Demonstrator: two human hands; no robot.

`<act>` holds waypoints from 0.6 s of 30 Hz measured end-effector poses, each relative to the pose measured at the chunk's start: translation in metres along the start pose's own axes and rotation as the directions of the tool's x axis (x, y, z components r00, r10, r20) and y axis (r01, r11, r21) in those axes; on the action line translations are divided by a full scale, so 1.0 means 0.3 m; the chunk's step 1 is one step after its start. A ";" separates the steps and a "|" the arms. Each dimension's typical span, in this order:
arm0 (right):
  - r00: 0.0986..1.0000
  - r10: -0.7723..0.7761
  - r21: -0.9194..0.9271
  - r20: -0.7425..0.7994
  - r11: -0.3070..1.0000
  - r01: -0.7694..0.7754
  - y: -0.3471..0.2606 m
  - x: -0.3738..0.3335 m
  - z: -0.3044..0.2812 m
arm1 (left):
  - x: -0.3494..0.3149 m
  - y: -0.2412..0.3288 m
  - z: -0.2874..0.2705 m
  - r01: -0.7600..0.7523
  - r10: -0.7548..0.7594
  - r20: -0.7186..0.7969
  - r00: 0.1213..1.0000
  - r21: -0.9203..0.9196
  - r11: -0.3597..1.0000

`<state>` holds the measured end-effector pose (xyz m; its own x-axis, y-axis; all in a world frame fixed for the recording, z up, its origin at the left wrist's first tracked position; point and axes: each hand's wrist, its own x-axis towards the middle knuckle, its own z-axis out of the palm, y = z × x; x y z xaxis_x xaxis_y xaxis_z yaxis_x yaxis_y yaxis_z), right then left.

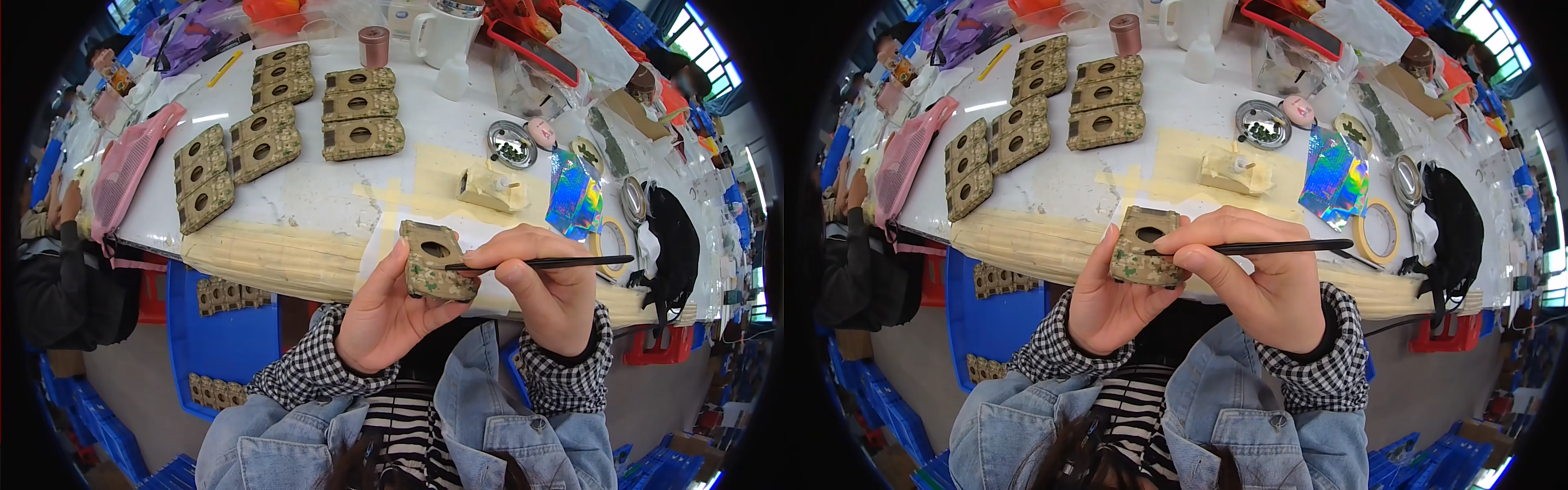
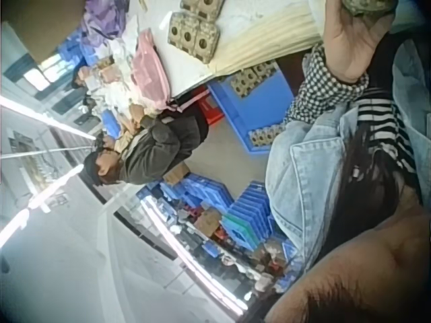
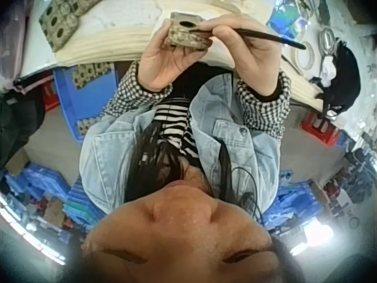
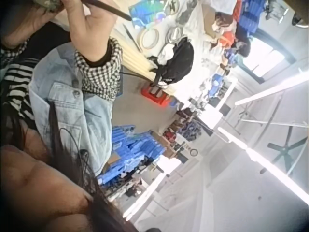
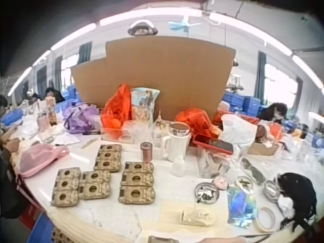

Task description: Painting and detailing camouflage patterns on toy tank parts using a fine-tipped brush and tweezers.

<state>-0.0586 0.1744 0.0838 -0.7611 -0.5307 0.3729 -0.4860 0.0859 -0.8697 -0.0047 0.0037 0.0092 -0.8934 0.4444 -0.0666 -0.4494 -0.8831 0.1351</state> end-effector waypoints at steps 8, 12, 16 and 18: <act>1.000 0.027 -0.003 0.004 1.000 -0.027 -0.006 0.001 0.003 | 0.001 -0.001 -0.006 0.000 0.000 0.011 1.000 -0.015 1.000; 1.000 0.010 -0.005 0.002 1.000 -0.010 -0.002 0.002 0.005 | 0.002 0.000 -0.008 -0.001 0.002 0.017 1.000 -0.012 1.000; 0.999 0.031 0.022 0.013 0.999 -0.031 -0.004 0.002 0.001 | 0.001 -0.001 -0.003 -0.008 0.008 0.010 1.000 -0.011 1.000; 0.999 0.053 0.073 0.000 0.996 -0.053 -0.004 -0.002 0.000 | 0.002 -0.001 -0.005 0.002 -0.002 0.004 1.000 -0.013 1.000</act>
<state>-0.0577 0.1745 0.0846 -0.7857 -0.5258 0.3259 -0.4124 0.0525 -0.9095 -0.0053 0.0040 0.0076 -0.8923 0.4470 -0.0633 -0.4514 -0.8840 0.1218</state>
